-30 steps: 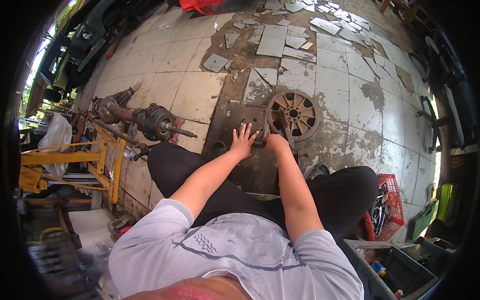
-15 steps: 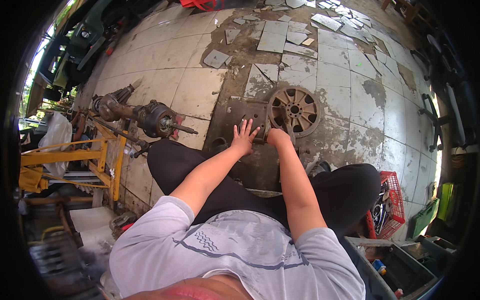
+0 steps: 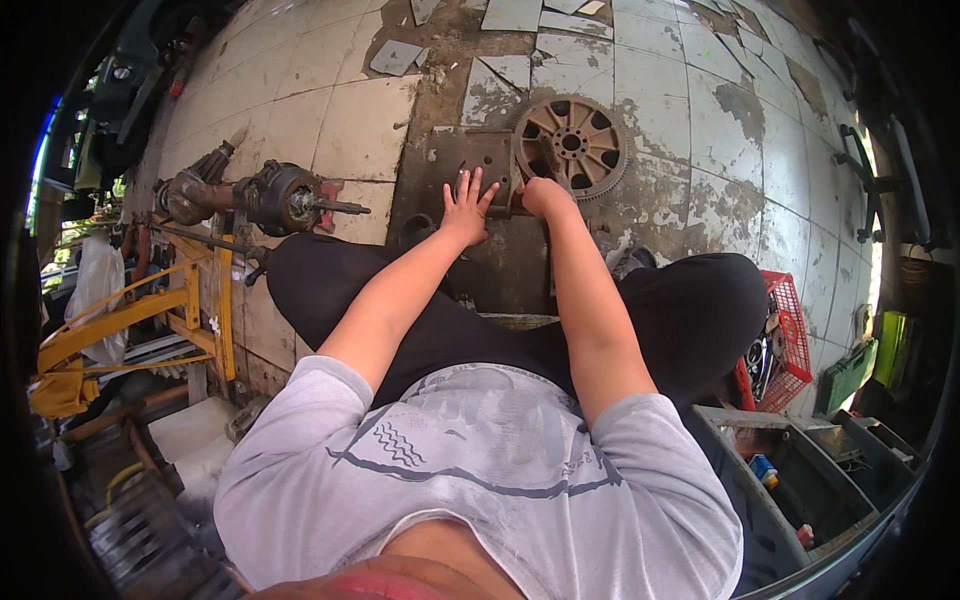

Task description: The person sits on the floor and uses a small metal tool to scrape and clean the surface of a metal part. They repeatedly rub the tool against the part to remove debris or residue.

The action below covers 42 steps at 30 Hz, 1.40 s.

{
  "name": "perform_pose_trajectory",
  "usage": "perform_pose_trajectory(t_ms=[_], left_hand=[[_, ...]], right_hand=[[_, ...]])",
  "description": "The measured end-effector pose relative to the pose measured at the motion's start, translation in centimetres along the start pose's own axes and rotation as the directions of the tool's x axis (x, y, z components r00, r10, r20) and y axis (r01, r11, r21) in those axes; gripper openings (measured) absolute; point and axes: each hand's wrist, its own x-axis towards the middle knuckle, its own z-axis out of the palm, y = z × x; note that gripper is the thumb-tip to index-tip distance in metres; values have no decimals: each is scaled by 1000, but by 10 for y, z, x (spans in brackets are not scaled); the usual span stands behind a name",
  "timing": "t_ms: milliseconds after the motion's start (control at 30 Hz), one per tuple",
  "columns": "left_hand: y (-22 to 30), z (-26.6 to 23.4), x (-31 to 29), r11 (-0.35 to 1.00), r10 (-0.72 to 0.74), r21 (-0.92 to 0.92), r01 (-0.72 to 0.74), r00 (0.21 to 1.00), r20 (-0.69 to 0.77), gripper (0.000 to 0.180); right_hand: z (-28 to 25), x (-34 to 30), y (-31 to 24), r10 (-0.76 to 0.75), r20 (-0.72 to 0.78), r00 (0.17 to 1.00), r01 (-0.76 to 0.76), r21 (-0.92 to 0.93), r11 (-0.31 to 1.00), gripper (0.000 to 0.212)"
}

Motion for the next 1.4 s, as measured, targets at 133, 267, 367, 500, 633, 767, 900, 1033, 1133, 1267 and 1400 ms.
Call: perform_pose_trajectory(t_ms=[133, 267, 367, 500, 633, 767, 900, 1033, 1133, 1267, 1400], left_hand=[[4, -11, -2, 1000, 24, -18, -24, 1000, 6, 110], [7, -18, 1, 1000, 29, 7, -29, 1000, -2, 110], [-4, 2, -10, 1000, -11, -12, 11, 999, 41, 110], [2, -9, -5, 999, 15, -33, -14, 1000, 18, 110], [1, -3, -4, 1000, 2, 5, -2, 1000, -2, 108], [3, -10, -4, 1000, 22, -23, -22, 1000, 7, 104], [1, -5, -6, 1000, 12, 0, -12, 1000, 2, 104], [1, 1, 1, 1000, 4, 4, -4, 999, -43, 110], [3, 1, 1, 1000, 20, -5, -20, 999, -44, 118], [4, 0, 2, 999, 15, 36, -13, 999, -45, 118], [-1, 4, -3, 1000, 7, 3, -7, 1000, -13, 117]], right_hand=[[13, 7, 11, -9, -92, 996, 13, 37, 999, 34], [13, 19, 20, -42, -79, 996, 37, -61, 997, 33], [1, 7, -11, -82, 38, 996, 85, -76, 993, 34], [27, 13, 10, 8, -80, 997, -4, 57, 998, 34], [-2, 17, 2, 35, 30, 999, -35, -22, 999, 35], [23, 15, 14, 6, -70, 998, -4, 25, 1000, 37], [7, 5, 5, -42, -108, 993, 48, 53, 997, 30], [8, 1, -4, -15, -76, 997, 16, 13, 1000, 33], [15, -1, 5, 20, -62, 998, -17, 54, 998, 36], [-13, -5, -5, -5, -16, 1000, 5, 1, 1000, 36], [0, -39, -34, 97, -85, 992, -94, 40, 995, 29]])
